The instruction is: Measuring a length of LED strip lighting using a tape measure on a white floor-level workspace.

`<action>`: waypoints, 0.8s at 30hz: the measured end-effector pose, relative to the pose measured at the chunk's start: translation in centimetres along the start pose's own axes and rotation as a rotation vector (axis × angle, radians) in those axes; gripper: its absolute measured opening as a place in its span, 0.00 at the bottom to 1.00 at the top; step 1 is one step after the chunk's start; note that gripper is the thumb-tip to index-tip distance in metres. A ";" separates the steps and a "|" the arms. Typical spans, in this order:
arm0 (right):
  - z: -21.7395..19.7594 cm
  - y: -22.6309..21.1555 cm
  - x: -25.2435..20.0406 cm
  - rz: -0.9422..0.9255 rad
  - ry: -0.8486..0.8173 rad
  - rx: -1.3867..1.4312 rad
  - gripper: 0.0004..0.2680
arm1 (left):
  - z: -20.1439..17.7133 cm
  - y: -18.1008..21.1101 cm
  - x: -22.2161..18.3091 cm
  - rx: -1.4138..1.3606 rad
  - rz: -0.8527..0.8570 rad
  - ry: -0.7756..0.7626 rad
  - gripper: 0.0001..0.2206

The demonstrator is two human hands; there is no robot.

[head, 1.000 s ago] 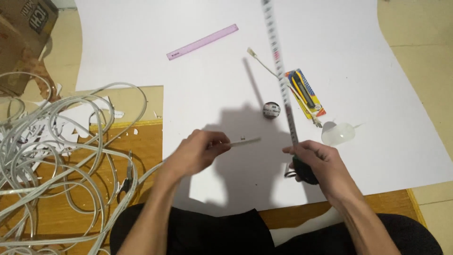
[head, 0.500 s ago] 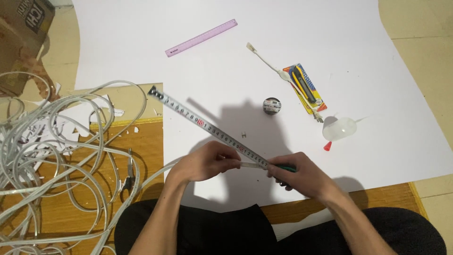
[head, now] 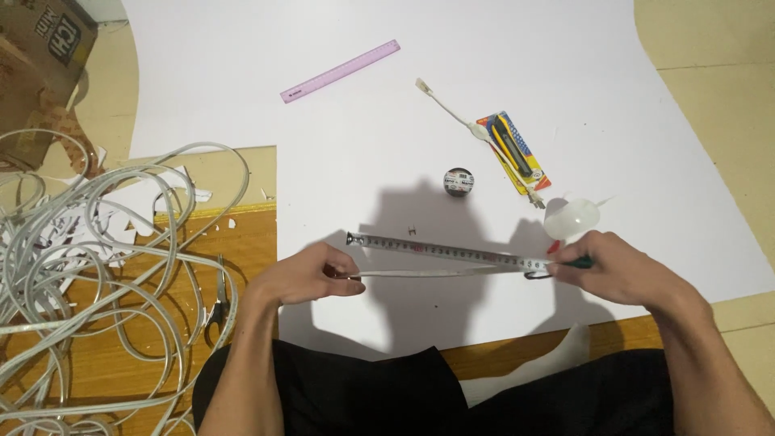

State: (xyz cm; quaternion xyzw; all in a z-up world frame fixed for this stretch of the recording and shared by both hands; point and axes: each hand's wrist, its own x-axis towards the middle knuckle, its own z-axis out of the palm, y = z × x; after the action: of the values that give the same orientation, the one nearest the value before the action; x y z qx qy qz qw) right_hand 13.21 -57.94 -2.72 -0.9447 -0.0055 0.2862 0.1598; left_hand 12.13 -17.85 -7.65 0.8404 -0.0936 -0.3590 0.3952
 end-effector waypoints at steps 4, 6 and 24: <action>-0.1 0.3 0.2 0.033 -0.068 -0.010 0.10 | -0.5 -0.5 -0.1 -0.136 0.116 0.035 0.09; -0.4 -0.1 -0.1 0.116 -0.067 -0.035 0.10 | -0.6 0.0 -0.4 -0.168 0.153 0.065 0.10; -0.4 1.0 1.1 0.101 -0.157 0.233 0.09 | 0.3 1.5 -0.2 0.028 -0.077 0.276 0.10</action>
State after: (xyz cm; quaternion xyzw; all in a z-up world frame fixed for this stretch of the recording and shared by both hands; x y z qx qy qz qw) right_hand 14.24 -58.86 -3.27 -0.8935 0.0627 0.3656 0.2531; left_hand 11.98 -18.99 -6.58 0.8902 -0.0112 -0.2535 0.3784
